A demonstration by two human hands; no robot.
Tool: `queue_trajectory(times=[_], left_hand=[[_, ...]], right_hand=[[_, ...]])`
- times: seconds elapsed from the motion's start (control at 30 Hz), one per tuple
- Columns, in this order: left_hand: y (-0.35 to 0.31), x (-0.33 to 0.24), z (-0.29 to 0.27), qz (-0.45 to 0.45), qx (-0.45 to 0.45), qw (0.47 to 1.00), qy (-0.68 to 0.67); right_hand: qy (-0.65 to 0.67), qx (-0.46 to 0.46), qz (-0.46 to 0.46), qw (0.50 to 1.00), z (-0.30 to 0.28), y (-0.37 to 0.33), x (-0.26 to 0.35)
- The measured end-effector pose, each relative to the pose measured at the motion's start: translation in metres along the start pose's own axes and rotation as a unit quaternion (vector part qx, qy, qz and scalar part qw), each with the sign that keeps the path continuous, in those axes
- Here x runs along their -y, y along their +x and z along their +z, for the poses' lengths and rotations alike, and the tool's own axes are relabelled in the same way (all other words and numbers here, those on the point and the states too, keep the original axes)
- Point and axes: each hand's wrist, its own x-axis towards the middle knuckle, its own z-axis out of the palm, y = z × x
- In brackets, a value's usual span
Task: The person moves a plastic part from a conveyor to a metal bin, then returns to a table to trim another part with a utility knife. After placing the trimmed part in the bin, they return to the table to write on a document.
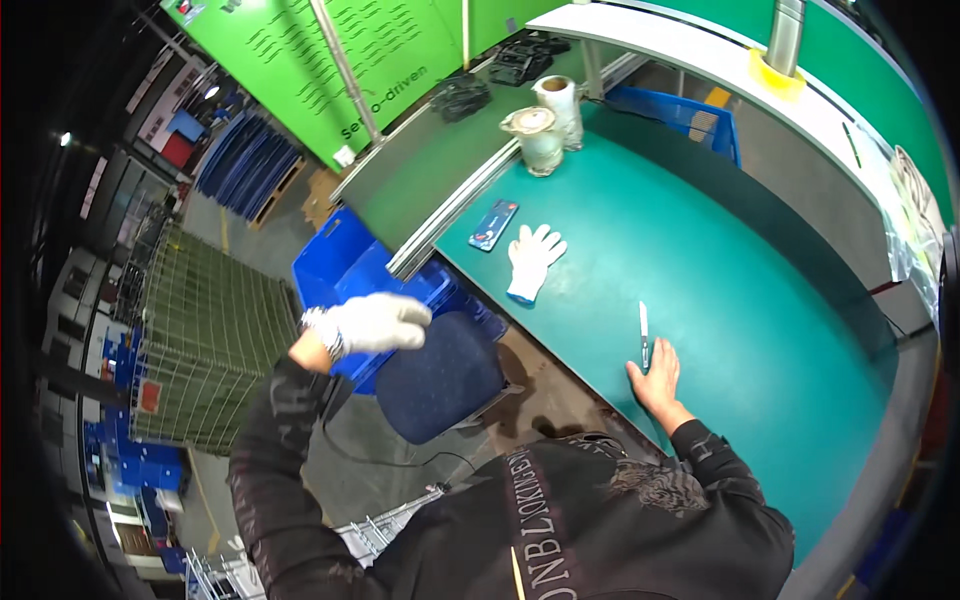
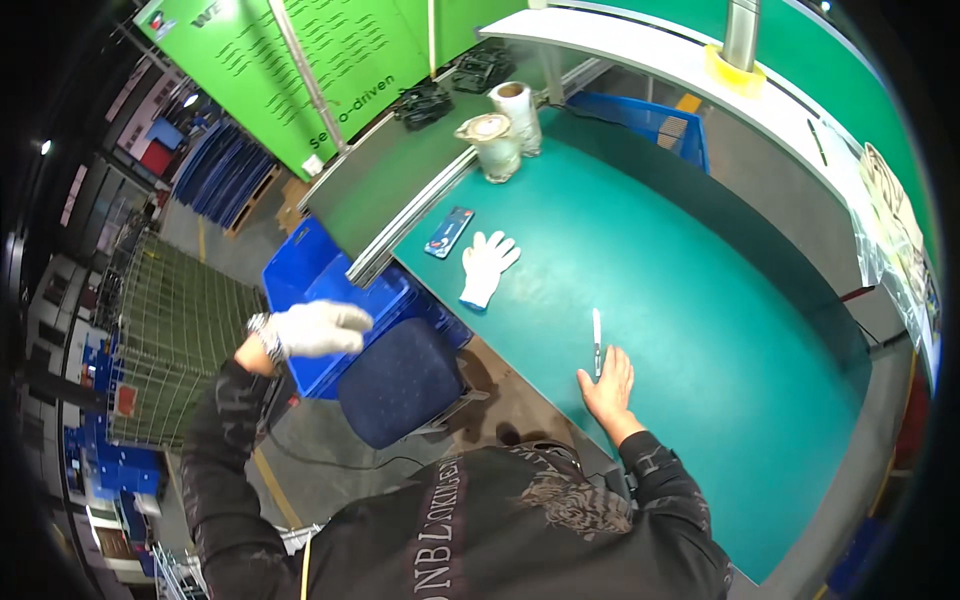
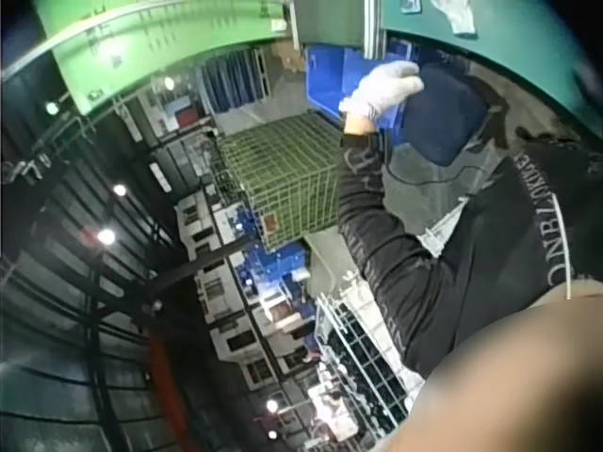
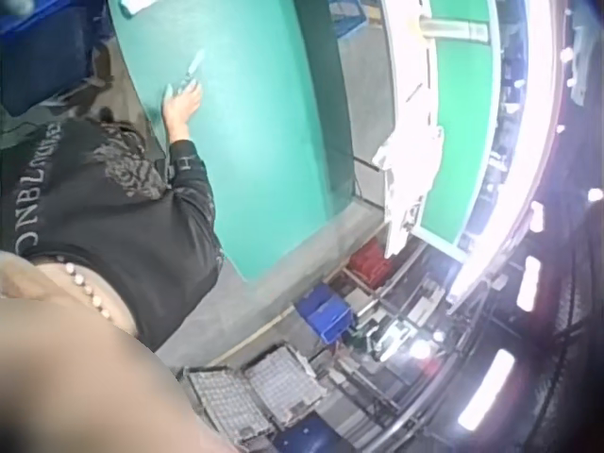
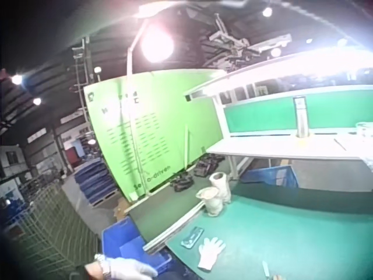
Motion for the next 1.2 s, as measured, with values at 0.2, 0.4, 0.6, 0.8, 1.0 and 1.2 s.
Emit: queue_trajectory(times=[0.2, 0.4, 0.6, 0.8, 1.0, 1.2], left_hand=[[0.197, 0.008, -0.112, 0.058, -0.145, 0.986, 0.061], [0.394, 0.108, -0.204, 0.015, -0.314, 0.946, -0.085], [0.579, 0.227, -0.283, -0.16, -0.476, 0.833, -0.234], [0.691, 0.295, -0.365, -0.215, -0.451, 0.829, -0.251], [0.758, 0.313, -0.397, -0.127, -0.333, 0.777, -0.519], [0.737, 0.322, -0.347, -0.04, -0.281, 0.589, -0.756]], right_hand=[[-0.048, -0.045, 0.058, 0.996, 0.019, 0.0, 0.012], [-0.106, -0.092, 0.065, 0.988, 0.02, -0.002, 0.021], [-0.14, -0.116, 0.119, 0.976, 0.021, 0.02, 0.042], [-0.203, 0.036, 0.296, 0.933, 0.004, 0.071, 0.064], [-0.206, 0.157, 0.372, 0.891, -0.007, 0.102, 0.043], [-0.14, 0.148, 0.393, 0.897, -0.01, 0.103, 0.033]])
